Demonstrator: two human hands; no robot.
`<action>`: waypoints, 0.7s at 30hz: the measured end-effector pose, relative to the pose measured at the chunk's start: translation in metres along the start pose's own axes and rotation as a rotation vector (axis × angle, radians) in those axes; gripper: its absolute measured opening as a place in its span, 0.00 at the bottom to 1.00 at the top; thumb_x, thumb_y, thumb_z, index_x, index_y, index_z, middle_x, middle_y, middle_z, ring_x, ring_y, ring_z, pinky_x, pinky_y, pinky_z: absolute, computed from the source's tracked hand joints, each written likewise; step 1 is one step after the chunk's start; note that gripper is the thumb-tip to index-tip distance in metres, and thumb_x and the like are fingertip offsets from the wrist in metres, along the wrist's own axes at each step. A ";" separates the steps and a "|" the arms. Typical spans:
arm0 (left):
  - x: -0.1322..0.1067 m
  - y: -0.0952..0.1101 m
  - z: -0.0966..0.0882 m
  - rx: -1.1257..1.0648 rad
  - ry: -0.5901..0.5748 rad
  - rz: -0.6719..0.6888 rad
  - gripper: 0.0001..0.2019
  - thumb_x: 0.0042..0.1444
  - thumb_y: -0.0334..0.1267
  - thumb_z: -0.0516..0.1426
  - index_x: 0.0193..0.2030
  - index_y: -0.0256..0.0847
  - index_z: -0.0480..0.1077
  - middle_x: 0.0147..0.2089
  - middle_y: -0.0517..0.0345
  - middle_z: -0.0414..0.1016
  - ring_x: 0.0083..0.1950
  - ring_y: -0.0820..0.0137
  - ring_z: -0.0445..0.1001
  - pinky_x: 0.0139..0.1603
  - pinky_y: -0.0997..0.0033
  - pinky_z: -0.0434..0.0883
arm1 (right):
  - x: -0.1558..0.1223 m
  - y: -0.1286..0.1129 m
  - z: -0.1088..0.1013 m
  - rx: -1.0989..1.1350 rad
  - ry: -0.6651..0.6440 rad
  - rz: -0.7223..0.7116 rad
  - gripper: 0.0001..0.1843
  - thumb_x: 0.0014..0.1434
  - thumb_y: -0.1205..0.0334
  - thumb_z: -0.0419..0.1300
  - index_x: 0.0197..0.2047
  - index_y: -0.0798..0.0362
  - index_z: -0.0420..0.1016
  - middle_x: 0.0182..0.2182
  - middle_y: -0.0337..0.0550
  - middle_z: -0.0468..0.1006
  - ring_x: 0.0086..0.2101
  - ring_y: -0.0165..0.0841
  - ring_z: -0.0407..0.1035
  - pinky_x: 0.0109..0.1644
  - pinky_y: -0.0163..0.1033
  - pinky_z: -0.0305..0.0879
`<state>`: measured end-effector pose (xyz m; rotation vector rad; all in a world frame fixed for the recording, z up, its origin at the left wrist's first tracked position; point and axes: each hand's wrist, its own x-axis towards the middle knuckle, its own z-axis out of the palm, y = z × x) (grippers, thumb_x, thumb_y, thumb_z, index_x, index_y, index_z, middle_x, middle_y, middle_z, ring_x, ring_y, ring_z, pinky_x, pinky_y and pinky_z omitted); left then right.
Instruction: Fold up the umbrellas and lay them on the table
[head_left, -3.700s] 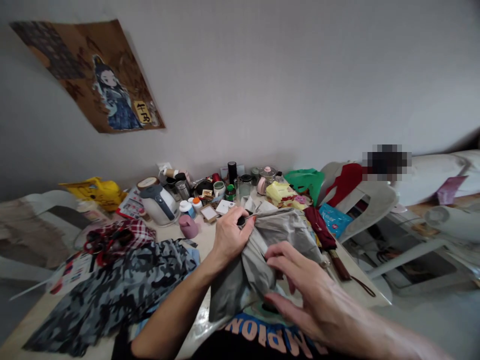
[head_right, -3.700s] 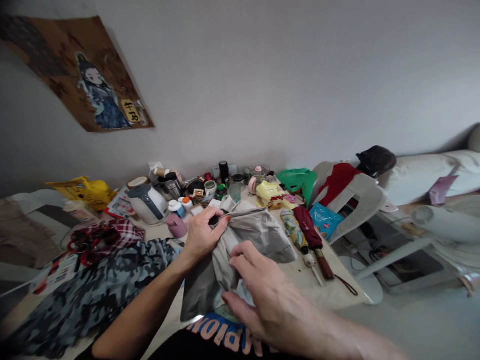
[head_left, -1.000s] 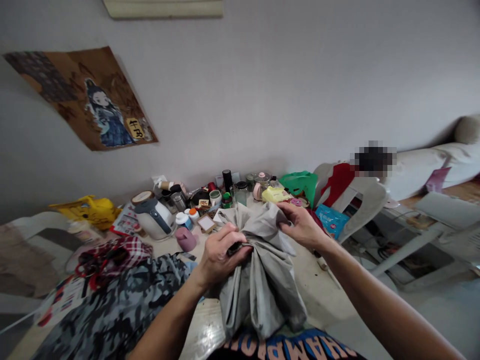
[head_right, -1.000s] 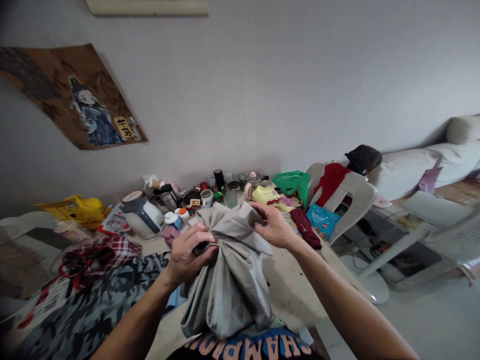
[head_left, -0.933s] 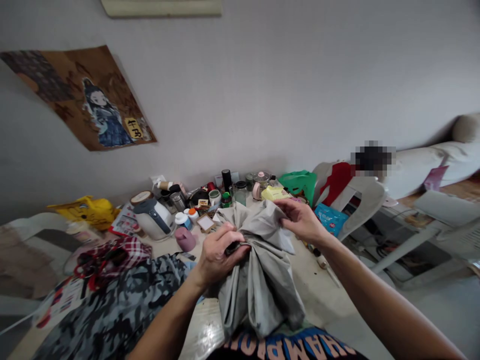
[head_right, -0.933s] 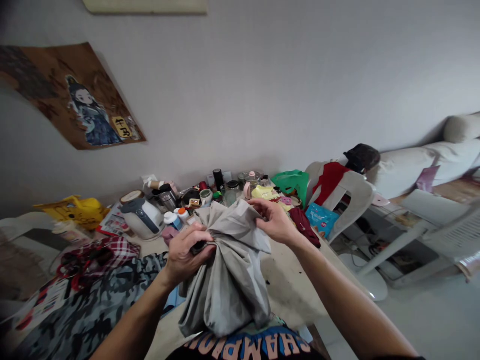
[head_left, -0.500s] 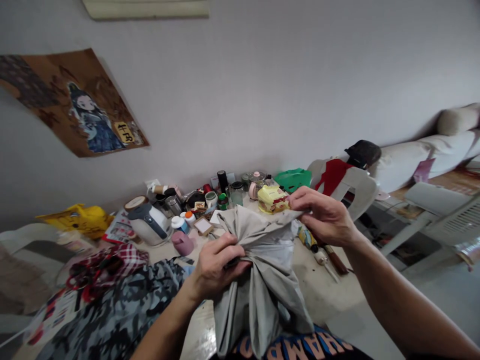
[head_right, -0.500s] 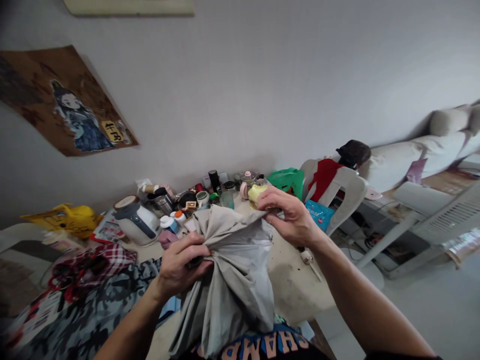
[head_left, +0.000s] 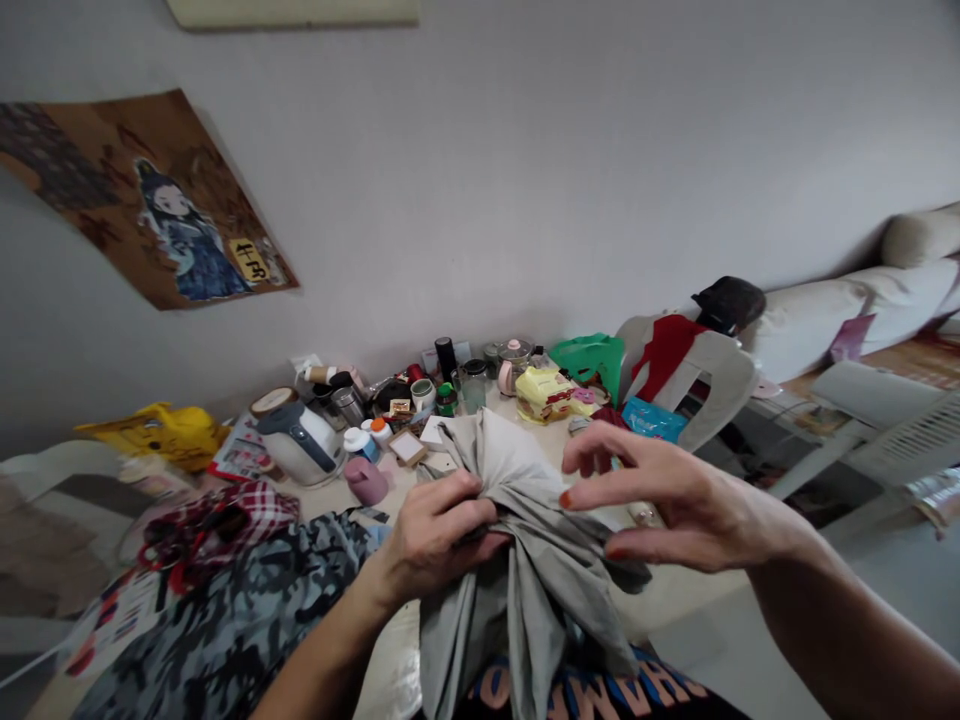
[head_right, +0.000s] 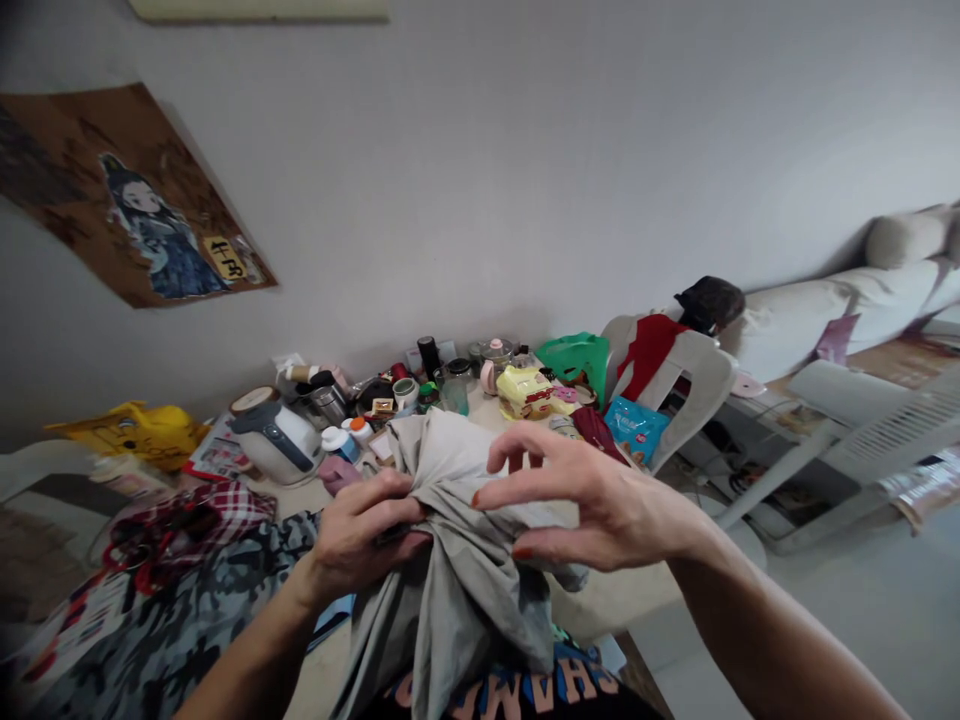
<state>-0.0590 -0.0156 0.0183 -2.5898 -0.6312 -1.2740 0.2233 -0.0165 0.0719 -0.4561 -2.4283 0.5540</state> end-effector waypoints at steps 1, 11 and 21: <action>0.001 0.001 0.000 0.006 -0.008 0.006 0.13 0.64 0.44 0.53 0.34 0.40 0.71 0.31 0.56 0.73 0.29 0.74 0.71 0.30 0.78 0.68 | 0.003 -0.004 0.002 -0.039 -0.062 -0.002 0.19 0.60 0.61 0.63 0.56 0.51 0.73 0.44 0.50 0.73 0.43 0.34 0.69 0.48 0.38 0.68; -0.001 0.010 -0.005 0.001 -0.099 0.068 0.12 0.64 0.44 0.52 0.34 0.41 0.71 0.30 0.55 0.73 0.30 0.73 0.72 0.30 0.76 0.68 | 0.014 0.005 -0.019 0.098 0.042 0.198 0.08 0.62 0.66 0.58 0.31 0.54 0.72 0.27 0.40 0.74 0.28 0.27 0.67 0.33 0.32 0.63; 0.001 0.010 -0.001 -0.058 -0.183 0.115 0.13 0.64 0.42 0.53 0.33 0.38 0.71 0.29 0.56 0.70 0.27 0.73 0.66 0.25 0.71 0.60 | 0.024 -0.011 -0.010 -0.216 -0.421 0.052 0.15 0.59 0.75 0.51 0.42 0.54 0.77 0.30 0.42 0.67 0.30 0.28 0.62 0.34 0.33 0.58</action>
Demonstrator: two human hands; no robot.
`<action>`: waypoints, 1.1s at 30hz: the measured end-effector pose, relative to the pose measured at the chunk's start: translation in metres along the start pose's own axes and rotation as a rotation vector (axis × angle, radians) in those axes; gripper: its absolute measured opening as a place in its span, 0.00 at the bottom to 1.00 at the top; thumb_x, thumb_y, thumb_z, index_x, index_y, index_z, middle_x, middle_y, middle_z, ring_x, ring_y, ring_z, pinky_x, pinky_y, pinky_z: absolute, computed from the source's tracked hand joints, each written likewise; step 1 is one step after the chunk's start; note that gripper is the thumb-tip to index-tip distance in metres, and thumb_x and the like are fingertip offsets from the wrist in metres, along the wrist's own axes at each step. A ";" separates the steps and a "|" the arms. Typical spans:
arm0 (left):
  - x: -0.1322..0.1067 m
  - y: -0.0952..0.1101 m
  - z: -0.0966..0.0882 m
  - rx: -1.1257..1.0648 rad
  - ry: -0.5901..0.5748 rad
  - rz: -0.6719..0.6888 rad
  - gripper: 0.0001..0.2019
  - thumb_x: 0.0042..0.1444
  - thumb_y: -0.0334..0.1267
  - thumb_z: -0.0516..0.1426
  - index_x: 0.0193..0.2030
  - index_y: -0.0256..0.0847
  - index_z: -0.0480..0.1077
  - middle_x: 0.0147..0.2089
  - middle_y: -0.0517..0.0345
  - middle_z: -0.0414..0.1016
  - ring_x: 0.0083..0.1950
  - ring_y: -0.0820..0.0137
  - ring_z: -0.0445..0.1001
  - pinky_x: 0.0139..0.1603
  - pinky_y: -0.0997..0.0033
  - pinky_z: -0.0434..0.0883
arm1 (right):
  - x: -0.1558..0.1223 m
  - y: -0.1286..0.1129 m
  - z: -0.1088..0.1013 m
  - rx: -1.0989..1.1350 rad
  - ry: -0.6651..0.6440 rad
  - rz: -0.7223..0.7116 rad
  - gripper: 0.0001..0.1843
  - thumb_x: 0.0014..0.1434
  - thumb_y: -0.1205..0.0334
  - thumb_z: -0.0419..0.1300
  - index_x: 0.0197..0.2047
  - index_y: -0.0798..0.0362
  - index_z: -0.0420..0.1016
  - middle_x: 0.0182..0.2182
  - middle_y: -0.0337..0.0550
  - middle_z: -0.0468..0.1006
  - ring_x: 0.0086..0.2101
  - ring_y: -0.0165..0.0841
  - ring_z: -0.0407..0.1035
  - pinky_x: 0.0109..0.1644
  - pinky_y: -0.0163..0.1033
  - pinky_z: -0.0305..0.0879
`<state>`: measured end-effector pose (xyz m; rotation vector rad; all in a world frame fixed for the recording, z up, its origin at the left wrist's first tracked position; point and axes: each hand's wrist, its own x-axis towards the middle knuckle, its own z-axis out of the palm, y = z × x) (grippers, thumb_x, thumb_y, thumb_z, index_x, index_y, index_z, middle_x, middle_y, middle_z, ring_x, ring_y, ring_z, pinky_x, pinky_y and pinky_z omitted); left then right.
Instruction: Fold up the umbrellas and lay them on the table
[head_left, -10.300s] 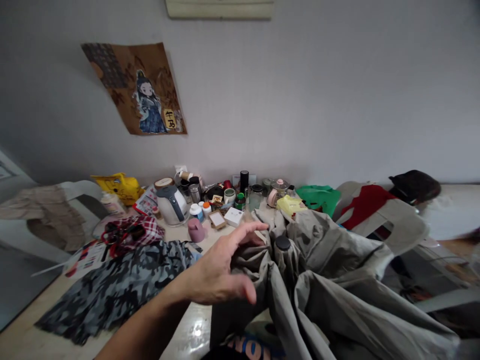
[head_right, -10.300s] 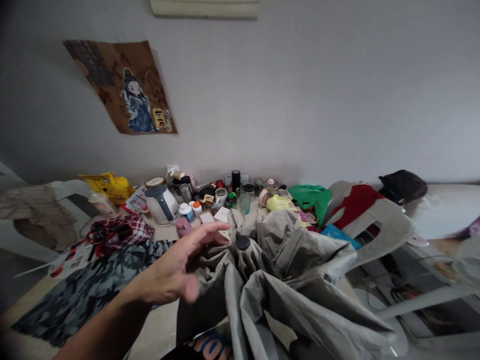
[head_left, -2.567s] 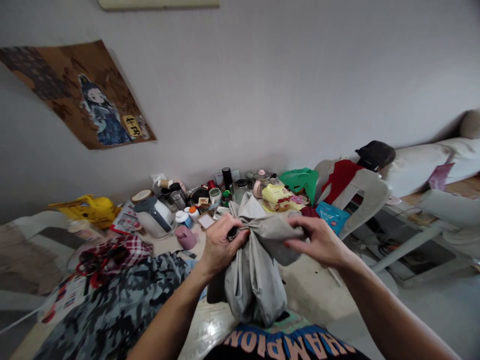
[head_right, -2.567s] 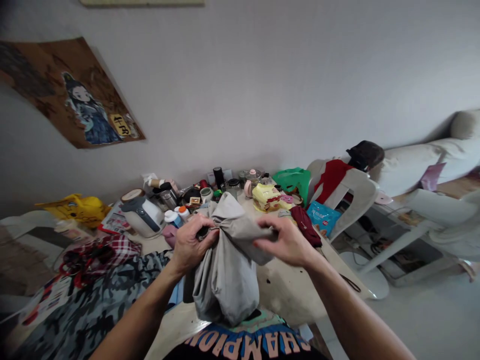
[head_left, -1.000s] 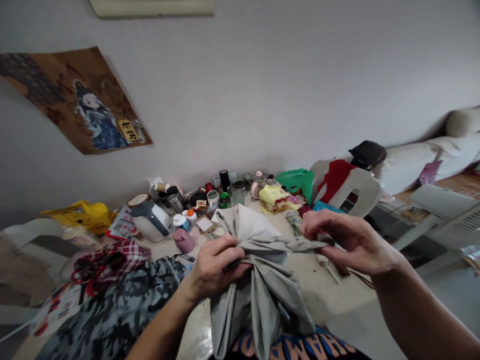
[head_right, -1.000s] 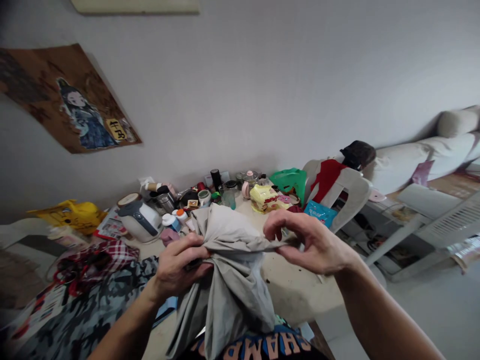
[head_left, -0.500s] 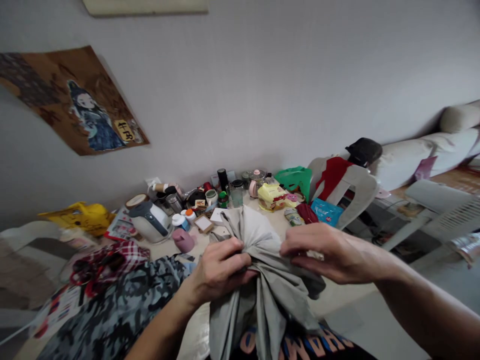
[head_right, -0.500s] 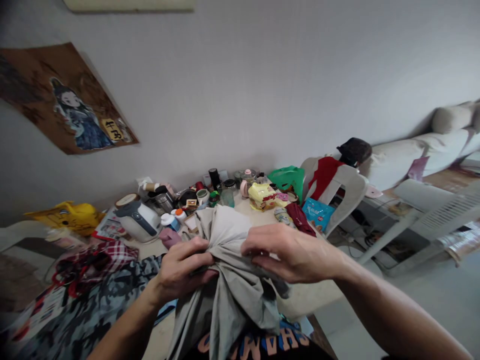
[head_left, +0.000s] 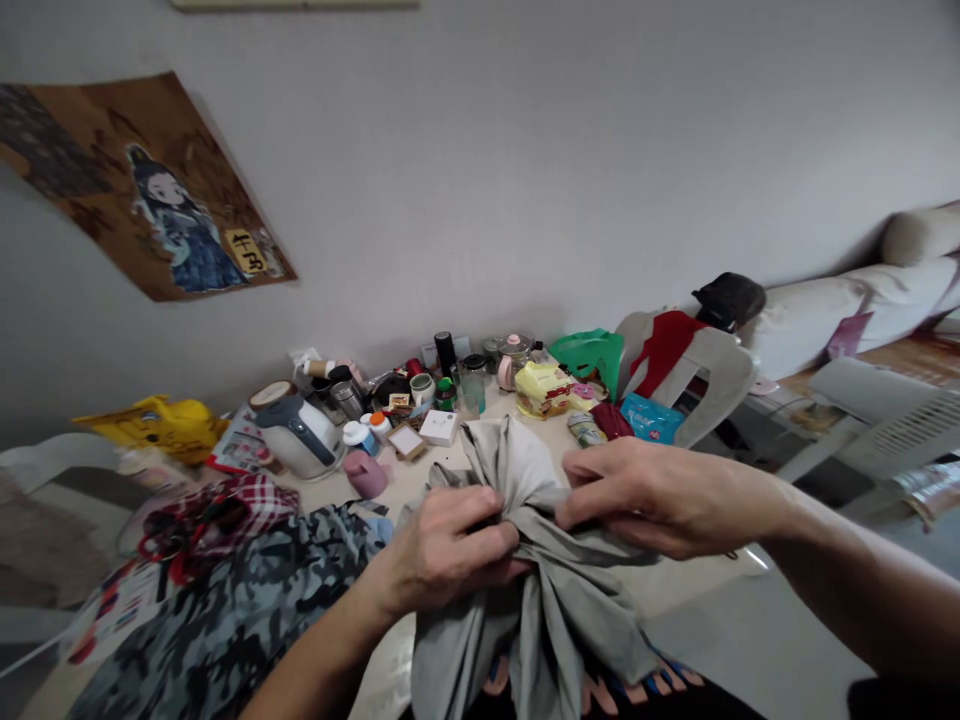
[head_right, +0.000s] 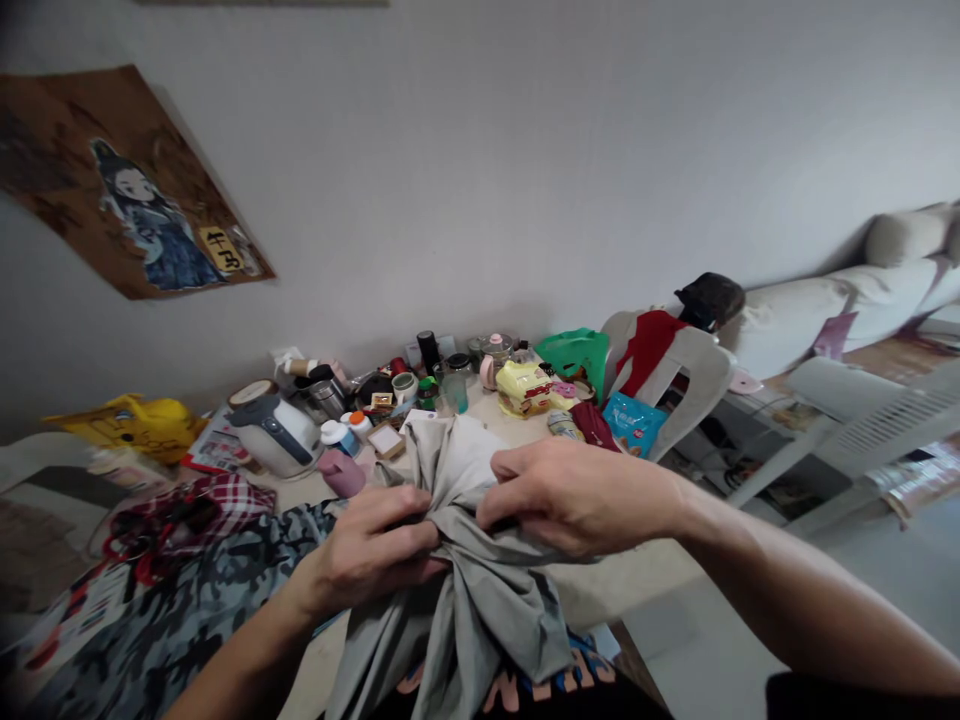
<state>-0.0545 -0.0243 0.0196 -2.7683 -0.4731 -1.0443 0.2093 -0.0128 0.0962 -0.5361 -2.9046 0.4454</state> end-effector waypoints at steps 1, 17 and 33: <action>0.000 0.000 0.001 0.000 -0.002 0.005 0.13 0.65 0.42 0.53 0.33 0.38 0.71 0.29 0.55 0.70 0.27 0.73 0.66 0.25 0.71 0.59 | 0.000 0.001 0.000 -0.062 0.002 0.040 0.13 0.59 0.74 0.52 0.39 0.54 0.76 0.30 0.42 0.67 0.30 0.29 0.62 0.33 0.33 0.57; -0.006 -0.004 0.006 0.020 0.056 -0.048 0.13 0.64 0.44 0.53 0.33 0.39 0.71 0.33 0.54 0.73 0.30 0.74 0.71 0.27 0.77 0.66 | -0.011 0.011 0.002 0.241 0.058 0.113 0.24 0.63 0.48 0.58 0.56 0.54 0.73 0.60 0.56 0.64 0.60 0.43 0.60 0.63 0.49 0.59; -0.002 0.000 0.004 -0.053 0.100 -0.070 0.09 0.63 0.40 0.55 0.33 0.38 0.71 0.36 0.52 0.76 0.32 0.74 0.74 0.31 0.78 0.69 | -0.009 0.014 0.015 0.380 0.023 0.003 0.12 0.63 0.63 0.60 0.49 0.57 0.74 0.54 0.55 0.68 0.54 0.36 0.66 0.60 0.42 0.62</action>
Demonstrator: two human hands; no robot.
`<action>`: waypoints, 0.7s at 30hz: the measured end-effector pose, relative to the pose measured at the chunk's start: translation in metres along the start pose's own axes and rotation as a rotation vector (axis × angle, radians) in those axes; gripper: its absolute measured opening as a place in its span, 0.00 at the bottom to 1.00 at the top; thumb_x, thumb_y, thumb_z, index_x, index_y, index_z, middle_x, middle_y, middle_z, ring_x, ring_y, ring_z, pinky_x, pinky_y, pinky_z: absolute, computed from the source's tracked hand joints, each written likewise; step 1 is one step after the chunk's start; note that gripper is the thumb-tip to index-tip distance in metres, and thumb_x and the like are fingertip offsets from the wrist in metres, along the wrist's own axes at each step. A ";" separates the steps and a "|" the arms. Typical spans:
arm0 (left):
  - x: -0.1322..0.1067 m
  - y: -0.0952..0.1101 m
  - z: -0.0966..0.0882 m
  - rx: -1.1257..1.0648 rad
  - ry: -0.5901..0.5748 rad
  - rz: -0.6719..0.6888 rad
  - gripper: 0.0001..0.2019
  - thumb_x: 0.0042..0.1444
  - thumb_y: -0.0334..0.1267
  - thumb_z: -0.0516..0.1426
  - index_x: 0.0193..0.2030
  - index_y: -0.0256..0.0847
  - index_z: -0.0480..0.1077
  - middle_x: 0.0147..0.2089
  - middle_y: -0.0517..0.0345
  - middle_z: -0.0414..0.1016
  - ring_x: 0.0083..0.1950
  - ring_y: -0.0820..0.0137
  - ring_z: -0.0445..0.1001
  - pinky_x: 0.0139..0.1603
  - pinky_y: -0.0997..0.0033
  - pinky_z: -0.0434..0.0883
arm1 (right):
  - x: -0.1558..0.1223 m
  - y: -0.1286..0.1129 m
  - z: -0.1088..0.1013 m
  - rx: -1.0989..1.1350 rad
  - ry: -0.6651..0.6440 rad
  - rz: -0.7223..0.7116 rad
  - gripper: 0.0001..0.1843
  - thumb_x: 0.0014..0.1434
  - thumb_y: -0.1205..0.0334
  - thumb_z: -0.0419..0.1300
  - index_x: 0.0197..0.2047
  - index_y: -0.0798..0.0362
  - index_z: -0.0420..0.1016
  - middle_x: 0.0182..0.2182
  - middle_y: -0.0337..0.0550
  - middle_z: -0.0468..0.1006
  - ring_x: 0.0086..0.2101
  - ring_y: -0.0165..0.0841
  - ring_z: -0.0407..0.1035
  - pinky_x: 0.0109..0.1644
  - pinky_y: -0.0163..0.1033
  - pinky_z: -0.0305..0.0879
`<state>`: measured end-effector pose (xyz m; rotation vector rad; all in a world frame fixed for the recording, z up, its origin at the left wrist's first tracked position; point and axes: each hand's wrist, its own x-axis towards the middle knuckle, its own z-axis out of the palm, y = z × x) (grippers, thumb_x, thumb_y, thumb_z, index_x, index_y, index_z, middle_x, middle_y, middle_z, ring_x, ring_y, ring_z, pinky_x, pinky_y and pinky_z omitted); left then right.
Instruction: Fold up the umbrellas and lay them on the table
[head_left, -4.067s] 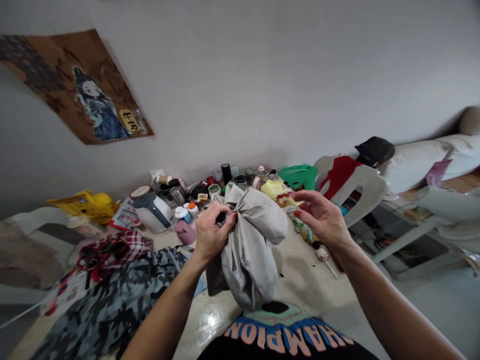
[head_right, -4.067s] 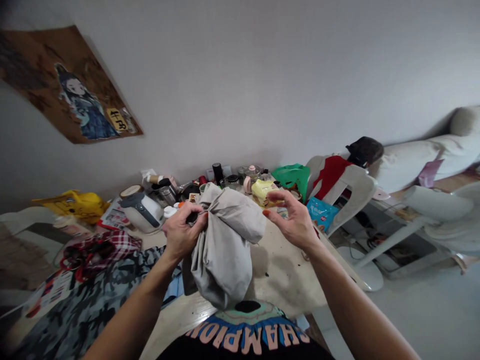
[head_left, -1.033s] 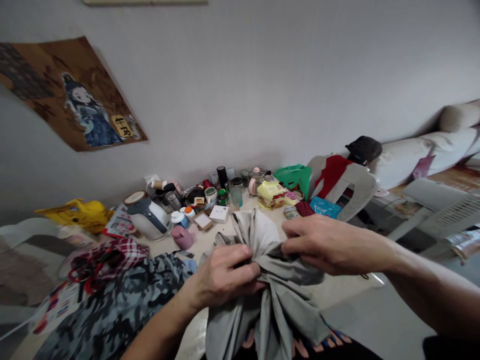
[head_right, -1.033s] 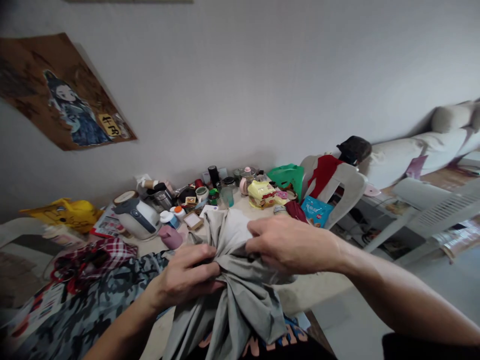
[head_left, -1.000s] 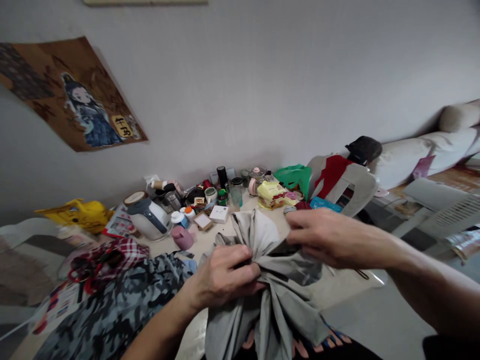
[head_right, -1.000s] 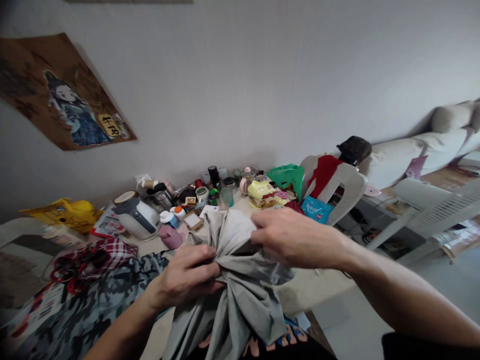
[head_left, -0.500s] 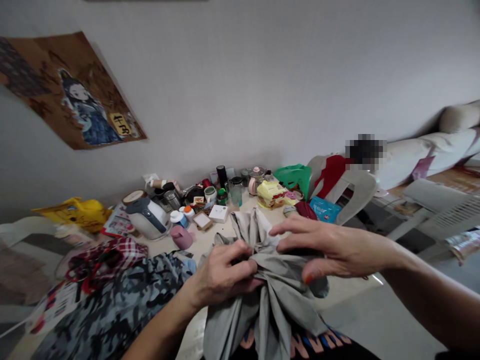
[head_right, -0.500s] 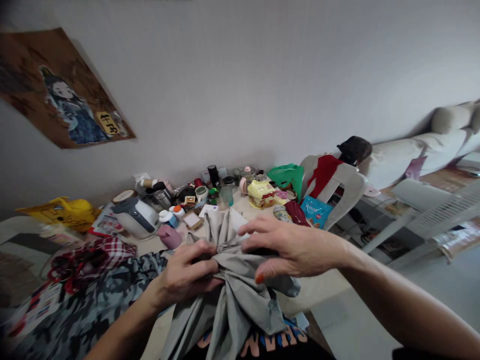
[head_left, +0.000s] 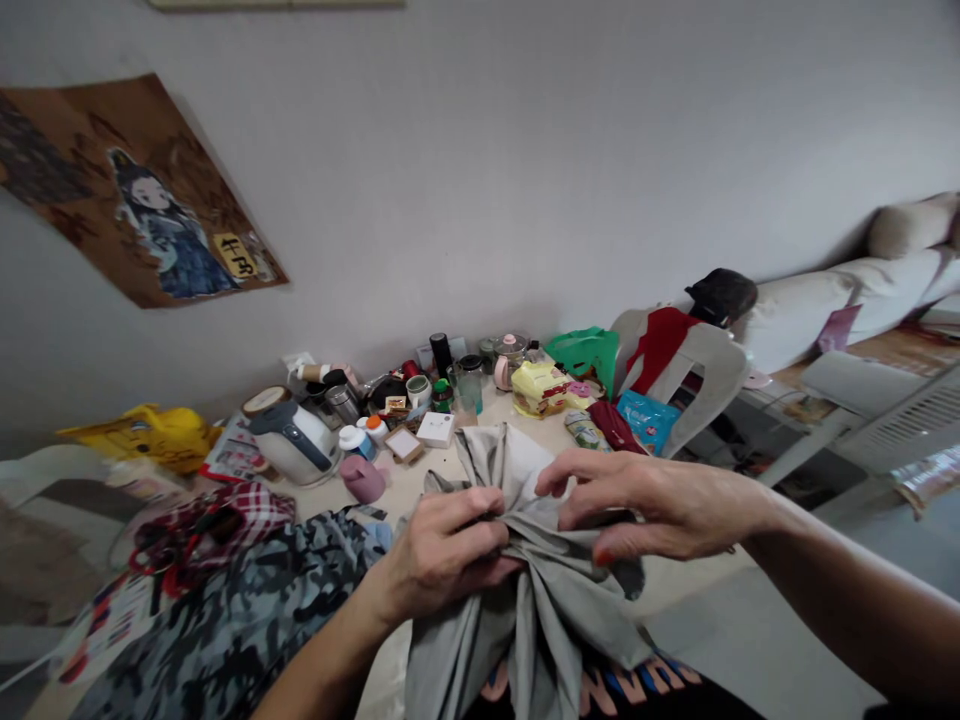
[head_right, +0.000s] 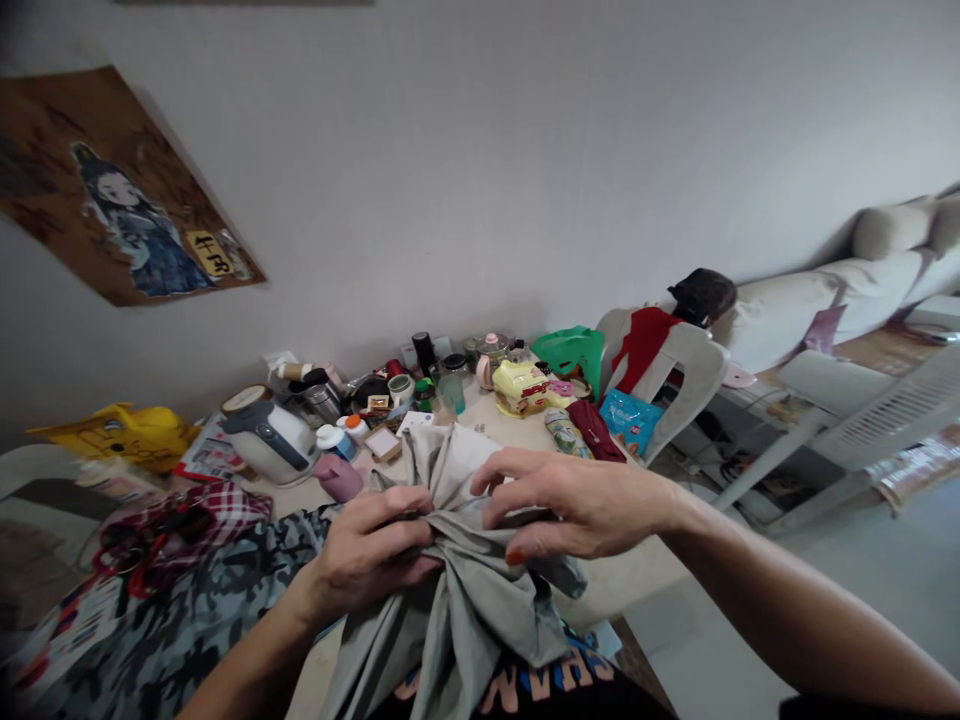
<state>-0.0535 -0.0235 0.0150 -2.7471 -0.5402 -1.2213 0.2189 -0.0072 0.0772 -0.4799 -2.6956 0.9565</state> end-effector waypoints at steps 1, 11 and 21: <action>-0.001 0.000 -0.001 0.012 0.000 -0.005 0.10 0.63 0.40 0.55 0.33 0.38 0.71 0.36 0.52 0.75 0.32 0.74 0.74 0.31 0.78 0.69 | -0.003 -0.001 -0.002 -0.003 0.017 0.002 0.11 0.63 0.62 0.61 0.47 0.57 0.75 0.54 0.55 0.68 0.53 0.36 0.67 0.59 0.41 0.63; -0.005 -0.001 -0.005 0.055 0.005 -0.068 0.06 0.61 0.38 0.57 0.33 0.40 0.70 0.37 0.52 0.71 0.36 0.72 0.73 0.35 0.78 0.72 | -0.020 0.000 0.001 -0.223 0.042 0.071 0.14 0.59 0.54 0.64 0.43 0.55 0.78 0.54 0.55 0.68 0.53 0.40 0.66 0.57 0.45 0.66; -0.013 -0.024 -0.013 0.126 0.082 -0.153 0.02 0.59 0.34 0.59 0.35 0.41 0.70 0.37 0.56 0.72 0.38 0.73 0.74 0.39 0.76 0.74 | -0.036 -0.002 -0.001 -0.119 0.562 0.200 0.12 0.56 0.56 0.66 0.42 0.52 0.75 0.41 0.47 0.78 0.36 0.33 0.73 0.39 0.36 0.71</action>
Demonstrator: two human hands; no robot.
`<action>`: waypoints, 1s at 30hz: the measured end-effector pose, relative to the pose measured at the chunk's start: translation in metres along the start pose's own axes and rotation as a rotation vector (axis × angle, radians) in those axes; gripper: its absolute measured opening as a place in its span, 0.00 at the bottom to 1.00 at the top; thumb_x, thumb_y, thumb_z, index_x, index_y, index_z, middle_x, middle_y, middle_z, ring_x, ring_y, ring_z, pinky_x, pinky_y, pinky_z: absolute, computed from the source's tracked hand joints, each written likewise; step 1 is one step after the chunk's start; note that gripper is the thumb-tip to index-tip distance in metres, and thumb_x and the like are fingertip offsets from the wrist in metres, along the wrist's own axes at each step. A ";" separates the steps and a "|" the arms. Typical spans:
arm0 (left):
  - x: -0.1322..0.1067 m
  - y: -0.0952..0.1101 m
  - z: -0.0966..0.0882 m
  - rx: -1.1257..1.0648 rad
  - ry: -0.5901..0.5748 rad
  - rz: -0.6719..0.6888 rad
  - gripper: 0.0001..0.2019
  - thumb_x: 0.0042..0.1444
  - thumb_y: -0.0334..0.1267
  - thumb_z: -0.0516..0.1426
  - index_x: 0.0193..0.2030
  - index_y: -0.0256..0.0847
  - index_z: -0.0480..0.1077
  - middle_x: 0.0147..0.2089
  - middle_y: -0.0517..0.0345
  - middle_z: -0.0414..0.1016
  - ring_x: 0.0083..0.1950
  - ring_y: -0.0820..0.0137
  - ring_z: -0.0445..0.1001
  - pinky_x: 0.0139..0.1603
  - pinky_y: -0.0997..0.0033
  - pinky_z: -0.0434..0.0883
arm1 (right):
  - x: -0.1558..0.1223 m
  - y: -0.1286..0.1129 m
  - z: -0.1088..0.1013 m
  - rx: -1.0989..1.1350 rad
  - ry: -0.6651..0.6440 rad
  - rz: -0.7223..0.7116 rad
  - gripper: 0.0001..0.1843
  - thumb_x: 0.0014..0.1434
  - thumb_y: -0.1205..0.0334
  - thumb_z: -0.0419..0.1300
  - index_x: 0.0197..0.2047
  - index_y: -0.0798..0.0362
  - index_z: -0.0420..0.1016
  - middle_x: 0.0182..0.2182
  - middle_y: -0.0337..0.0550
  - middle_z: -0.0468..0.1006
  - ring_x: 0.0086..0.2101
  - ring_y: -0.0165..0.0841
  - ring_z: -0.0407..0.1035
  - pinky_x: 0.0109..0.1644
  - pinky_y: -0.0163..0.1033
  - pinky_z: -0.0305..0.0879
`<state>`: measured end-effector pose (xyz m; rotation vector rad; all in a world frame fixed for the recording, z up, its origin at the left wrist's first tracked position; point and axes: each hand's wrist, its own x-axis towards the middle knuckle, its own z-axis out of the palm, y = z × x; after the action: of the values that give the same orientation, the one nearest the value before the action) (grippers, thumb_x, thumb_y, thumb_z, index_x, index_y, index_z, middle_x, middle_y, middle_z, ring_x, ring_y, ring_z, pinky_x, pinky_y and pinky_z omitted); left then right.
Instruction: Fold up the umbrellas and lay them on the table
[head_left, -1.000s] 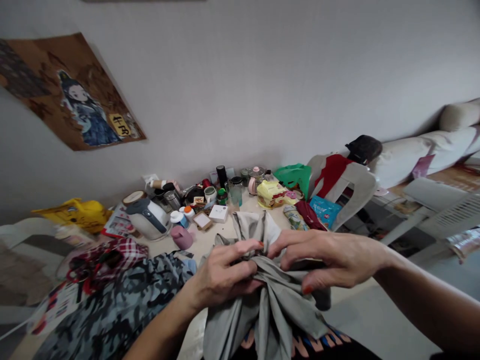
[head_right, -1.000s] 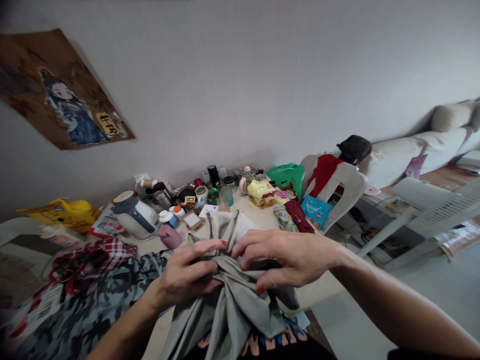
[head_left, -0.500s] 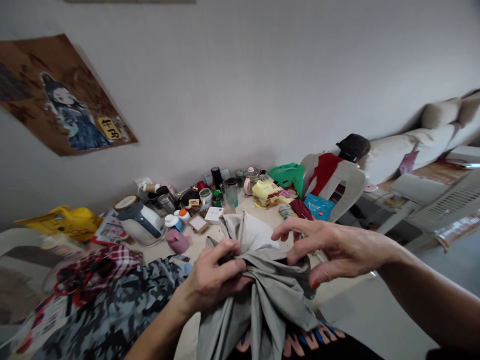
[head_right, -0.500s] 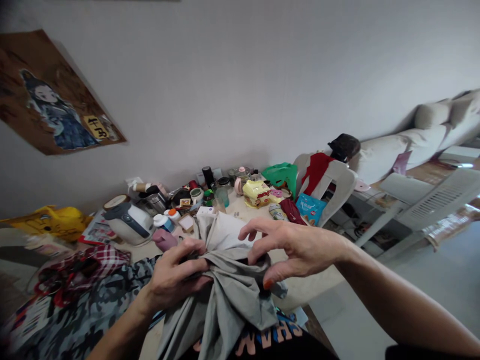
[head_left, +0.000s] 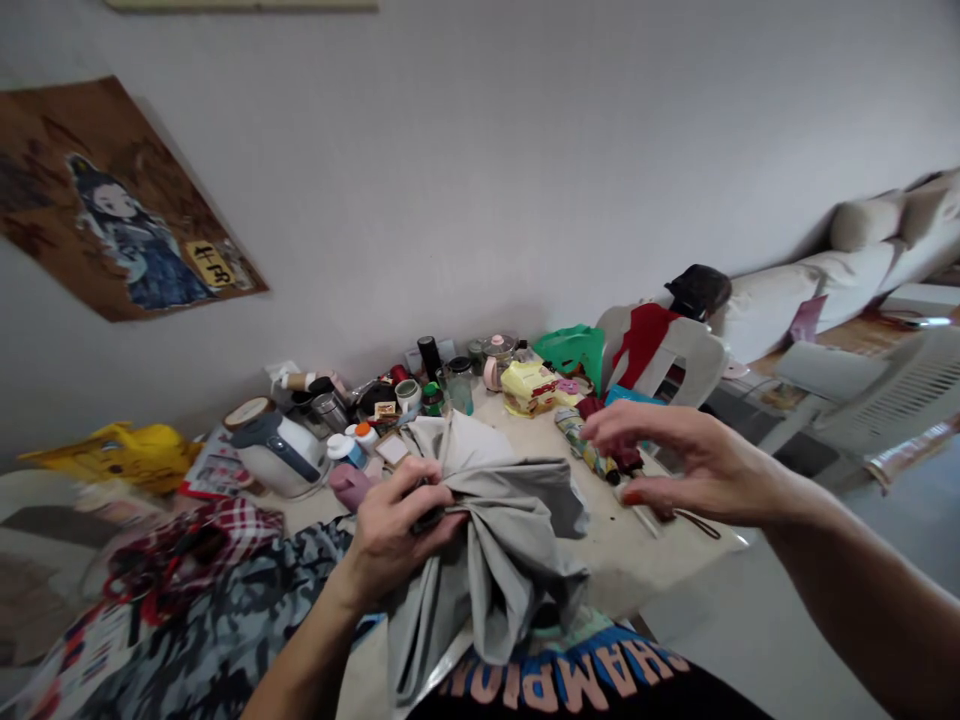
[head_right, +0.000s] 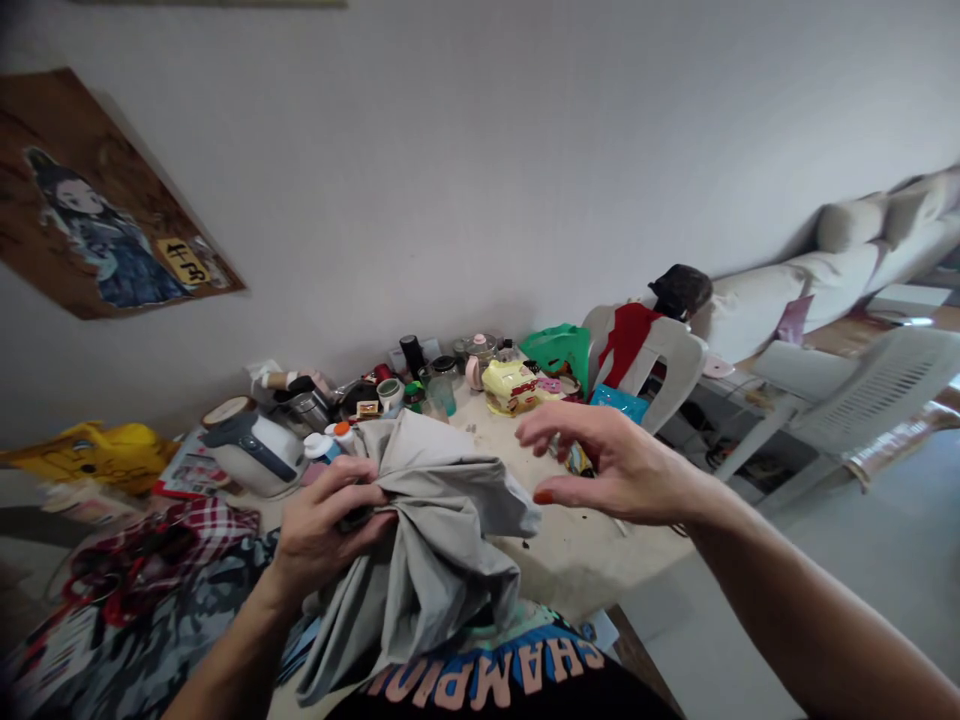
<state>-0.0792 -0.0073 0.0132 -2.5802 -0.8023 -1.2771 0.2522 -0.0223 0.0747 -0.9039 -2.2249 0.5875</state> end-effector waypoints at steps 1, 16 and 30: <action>0.001 0.000 -0.001 0.021 0.008 0.008 0.01 0.58 0.34 0.59 0.35 0.41 0.70 0.37 0.56 0.72 0.38 0.73 0.74 0.38 0.76 0.73 | 0.000 0.003 0.010 -0.006 0.063 0.063 0.18 0.53 0.54 0.68 0.46 0.52 0.74 0.41 0.46 0.78 0.35 0.33 0.72 0.38 0.37 0.71; 0.009 0.000 -0.007 -0.063 0.056 -0.115 0.03 0.54 0.32 0.60 0.30 0.40 0.72 0.35 0.56 0.74 0.35 0.72 0.74 0.39 0.74 0.73 | 0.012 0.027 0.071 -0.072 0.246 0.064 0.23 0.58 0.61 0.60 0.55 0.54 0.62 0.41 0.47 0.75 0.39 0.36 0.71 0.41 0.40 0.67; -0.005 -0.036 -0.015 -0.252 0.248 -0.197 0.04 0.54 0.36 0.62 0.30 0.40 0.73 0.36 0.56 0.74 0.38 0.70 0.73 0.40 0.70 0.72 | 0.009 0.026 0.052 -0.130 0.404 -0.167 0.11 0.57 0.75 0.50 0.39 0.54 0.68 0.34 0.44 0.72 0.35 0.32 0.66 0.40 0.37 0.63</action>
<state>-0.1112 0.0159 0.0157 -2.4992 -0.9157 -1.8214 0.2219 -0.0068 0.0272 -0.8084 -1.9595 0.1644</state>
